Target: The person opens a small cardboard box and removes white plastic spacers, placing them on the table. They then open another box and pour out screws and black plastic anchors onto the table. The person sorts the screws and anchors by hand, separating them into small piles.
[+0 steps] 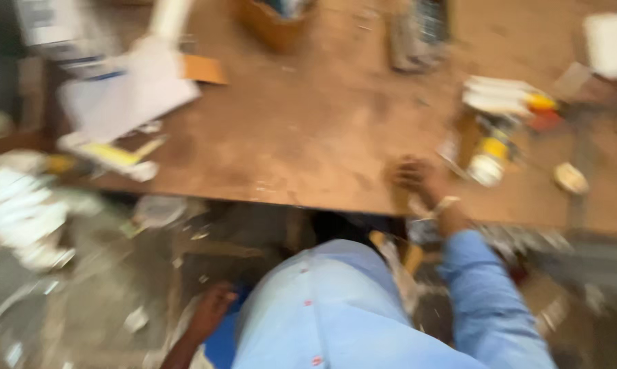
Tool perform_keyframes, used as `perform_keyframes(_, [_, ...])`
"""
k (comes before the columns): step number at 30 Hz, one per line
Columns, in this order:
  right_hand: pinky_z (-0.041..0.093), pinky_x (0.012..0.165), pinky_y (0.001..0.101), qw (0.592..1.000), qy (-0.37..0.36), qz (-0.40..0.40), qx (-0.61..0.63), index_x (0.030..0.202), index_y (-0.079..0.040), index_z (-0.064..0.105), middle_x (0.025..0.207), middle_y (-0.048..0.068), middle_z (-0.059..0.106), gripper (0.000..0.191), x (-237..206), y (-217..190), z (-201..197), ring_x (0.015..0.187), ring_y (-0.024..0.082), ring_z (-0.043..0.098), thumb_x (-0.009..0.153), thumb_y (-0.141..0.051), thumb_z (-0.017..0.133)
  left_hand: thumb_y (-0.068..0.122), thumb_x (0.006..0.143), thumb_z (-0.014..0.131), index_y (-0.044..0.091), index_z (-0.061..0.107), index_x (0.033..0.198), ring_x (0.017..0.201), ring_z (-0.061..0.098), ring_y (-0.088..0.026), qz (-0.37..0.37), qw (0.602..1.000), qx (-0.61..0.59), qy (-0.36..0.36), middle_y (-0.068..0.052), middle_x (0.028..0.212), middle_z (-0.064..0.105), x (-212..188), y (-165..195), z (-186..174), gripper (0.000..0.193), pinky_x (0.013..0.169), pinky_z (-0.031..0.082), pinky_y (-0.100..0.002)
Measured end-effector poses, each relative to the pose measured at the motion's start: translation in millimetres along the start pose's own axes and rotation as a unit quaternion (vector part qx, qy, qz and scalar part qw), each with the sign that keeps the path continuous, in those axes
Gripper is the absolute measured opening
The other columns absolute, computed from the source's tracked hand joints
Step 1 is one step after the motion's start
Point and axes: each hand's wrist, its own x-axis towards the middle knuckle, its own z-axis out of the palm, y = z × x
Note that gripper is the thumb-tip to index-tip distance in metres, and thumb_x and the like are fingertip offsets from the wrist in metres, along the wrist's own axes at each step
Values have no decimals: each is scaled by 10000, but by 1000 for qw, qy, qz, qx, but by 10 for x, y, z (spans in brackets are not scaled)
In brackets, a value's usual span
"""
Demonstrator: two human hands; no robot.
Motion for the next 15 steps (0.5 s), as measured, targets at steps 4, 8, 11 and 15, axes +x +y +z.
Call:
perform_keyframes(4, [532, 1007, 478, 994, -2, -19, 103, 1525, -115, 444, 1380, 91, 574, 576, 979, -855, -161, 1280, 316, 587, 1108, -509, 398, 438, 1007, 607, 86, 602, 1100, 786, 644, -263, -99, 993, 6, -63, -127, 859, 669, -358, 306, 492, 364, 733, 527, -413])
perform_keyframes(8, [573, 934, 510, 981, 110, -19, 160, 1466, -219, 399, 1308, 66, 510, 527, 1594, -1359, -292, 1132, 345, 625, 1071, -521, 572, 454, 996, 586, 107, 585, 1166, 811, 647, -392, -177, 982, 72, 1, -213, 864, 665, -353, 847, 765, 386, 723, 503, -485])
perform_keyframes(11, [570, 950, 507, 978, 71, -70, 182, 1451, -164, 480, 1301, 60, 560, 499, 1944, -1490, -370, 1153, 330, 634, 1108, -512, 583, 441, 975, 600, 129, 633, 1142, 879, 654, -422, -159, 975, 139, 68, -199, 896, 691, -366, 1222, 714, 355, 743, 507, -519])
perform_keyframes(15, [494, 934, 487, 973, 48, -151, 169, 1444, -131, 513, 1284, 88, 589, 495, 2211, -1419, -285, 1118, 323, 534, 1175, -536, 608, 388, 881, 676, 150, 694, 1005, 949, 672, -367, -112, 943, 259, 179, -130, 960, 711, -149, 1504, 364, 269, 814, 527, -510])
